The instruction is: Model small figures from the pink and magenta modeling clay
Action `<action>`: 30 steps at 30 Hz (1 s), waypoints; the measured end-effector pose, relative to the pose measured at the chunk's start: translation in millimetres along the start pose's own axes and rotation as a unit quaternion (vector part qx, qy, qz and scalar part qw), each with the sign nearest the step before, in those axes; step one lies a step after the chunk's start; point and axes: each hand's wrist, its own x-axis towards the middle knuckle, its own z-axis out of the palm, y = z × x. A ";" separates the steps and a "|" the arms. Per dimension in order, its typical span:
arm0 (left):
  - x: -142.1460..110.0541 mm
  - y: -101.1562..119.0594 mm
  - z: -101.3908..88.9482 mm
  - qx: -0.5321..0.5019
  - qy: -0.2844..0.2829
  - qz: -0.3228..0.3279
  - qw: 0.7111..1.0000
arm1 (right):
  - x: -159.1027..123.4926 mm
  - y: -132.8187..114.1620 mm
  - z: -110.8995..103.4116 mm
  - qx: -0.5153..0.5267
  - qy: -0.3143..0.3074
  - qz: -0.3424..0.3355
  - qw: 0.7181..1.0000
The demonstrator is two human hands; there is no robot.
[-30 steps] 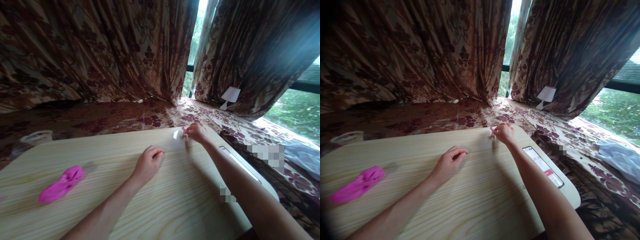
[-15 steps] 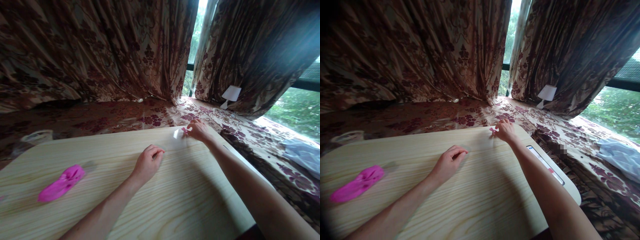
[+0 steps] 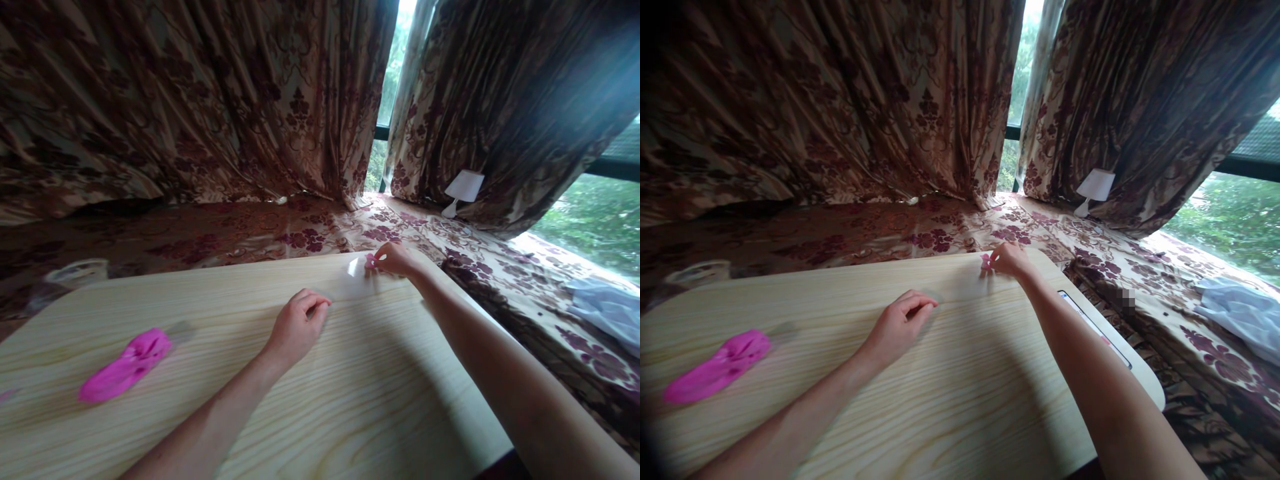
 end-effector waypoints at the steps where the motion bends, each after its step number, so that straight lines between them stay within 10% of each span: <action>1: 0.1 0.2 -0.1 -0.001 0.001 0.000 1.000 | -0.2 0.1 -0.3 -0.002 -0.003 0.004 1.000; 30: -1.3 2.6 -2.5 -0.029 0.022 -0.014 0.999 | -41.4 9.9 -43.8 0.075 0.021 -0.015 0.997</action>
